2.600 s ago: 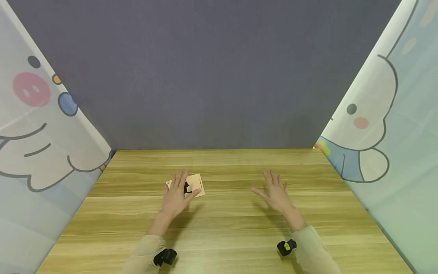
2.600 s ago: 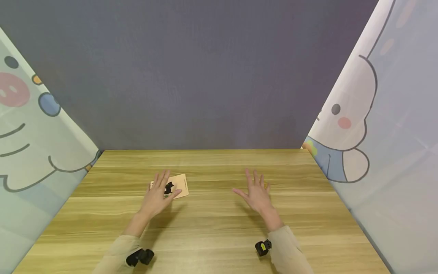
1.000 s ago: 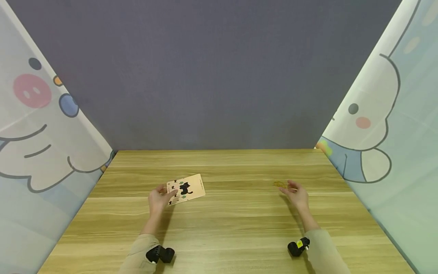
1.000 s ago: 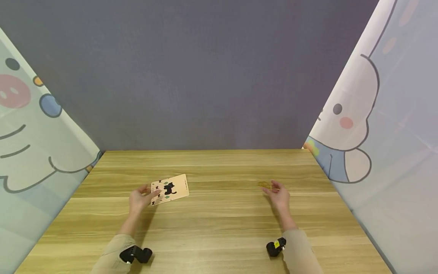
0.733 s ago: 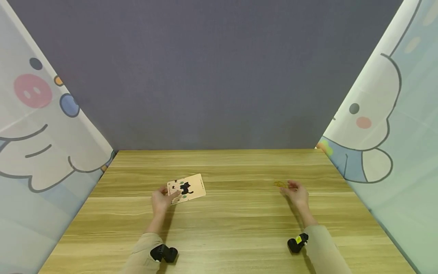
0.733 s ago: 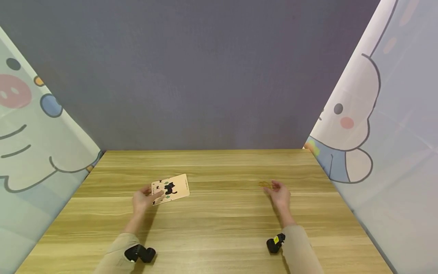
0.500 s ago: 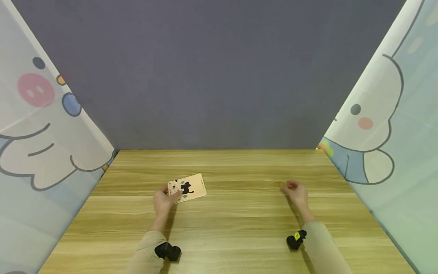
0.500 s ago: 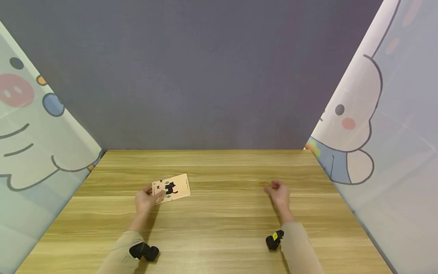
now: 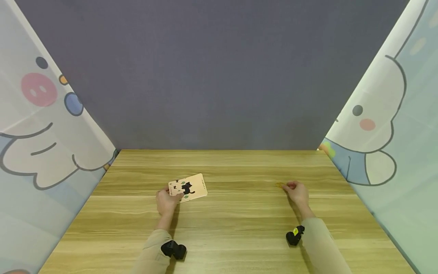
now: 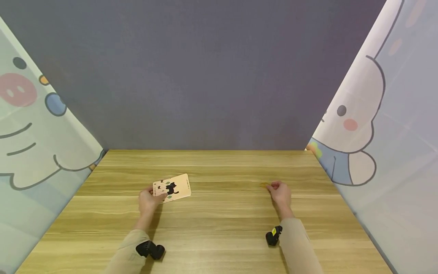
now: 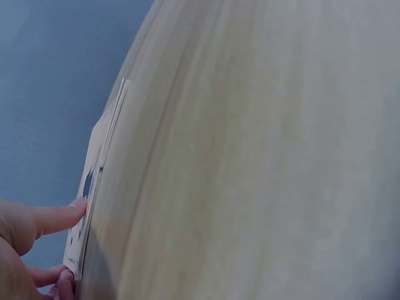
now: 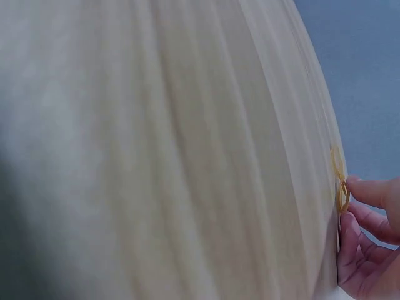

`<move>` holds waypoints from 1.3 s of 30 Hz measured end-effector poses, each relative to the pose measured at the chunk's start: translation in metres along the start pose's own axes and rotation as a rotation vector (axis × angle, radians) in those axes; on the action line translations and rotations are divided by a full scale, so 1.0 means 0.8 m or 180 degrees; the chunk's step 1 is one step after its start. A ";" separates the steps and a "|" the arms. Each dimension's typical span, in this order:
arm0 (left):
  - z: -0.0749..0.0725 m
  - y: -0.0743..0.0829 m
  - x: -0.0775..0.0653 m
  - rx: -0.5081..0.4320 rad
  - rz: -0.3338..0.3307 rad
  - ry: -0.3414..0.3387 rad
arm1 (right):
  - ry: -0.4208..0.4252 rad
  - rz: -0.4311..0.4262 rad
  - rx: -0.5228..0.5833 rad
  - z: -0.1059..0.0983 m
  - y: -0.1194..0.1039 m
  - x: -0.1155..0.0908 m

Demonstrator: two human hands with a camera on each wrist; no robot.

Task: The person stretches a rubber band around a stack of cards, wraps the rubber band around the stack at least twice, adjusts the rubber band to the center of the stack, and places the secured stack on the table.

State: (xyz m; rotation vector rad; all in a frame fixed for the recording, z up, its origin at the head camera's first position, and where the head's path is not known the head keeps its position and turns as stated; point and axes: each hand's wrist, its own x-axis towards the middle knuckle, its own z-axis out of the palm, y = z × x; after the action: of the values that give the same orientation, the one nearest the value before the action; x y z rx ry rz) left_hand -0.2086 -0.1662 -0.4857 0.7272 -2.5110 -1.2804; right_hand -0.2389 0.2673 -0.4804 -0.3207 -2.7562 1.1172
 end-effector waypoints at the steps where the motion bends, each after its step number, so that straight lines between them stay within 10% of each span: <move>1: 0.000 0.001 0.000 0.0009 -0.0026 -0.0005 | 0.0008 0.0011 -0.0031 0.000 0.000 0.001; 19: 0.002 0.023 0.002 0.0383 -0.0382 -0.0077 | 0.0014 0.0064 -0.0137 0.000 0.004 0.005; 39: -0.001 0.022 0.002 0.0538 -0.0048 -0.0130 | -0.0034 0.0007 0.0094 -0.001 0.008 0.005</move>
State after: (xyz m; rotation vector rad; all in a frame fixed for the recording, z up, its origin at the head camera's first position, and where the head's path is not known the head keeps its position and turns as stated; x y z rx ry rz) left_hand -0.2150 -0.1588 -0.4707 0.7643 -2.6760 -1.1080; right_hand -0.2418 0.2734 -0.4837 -0.3153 -2.7462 1.1624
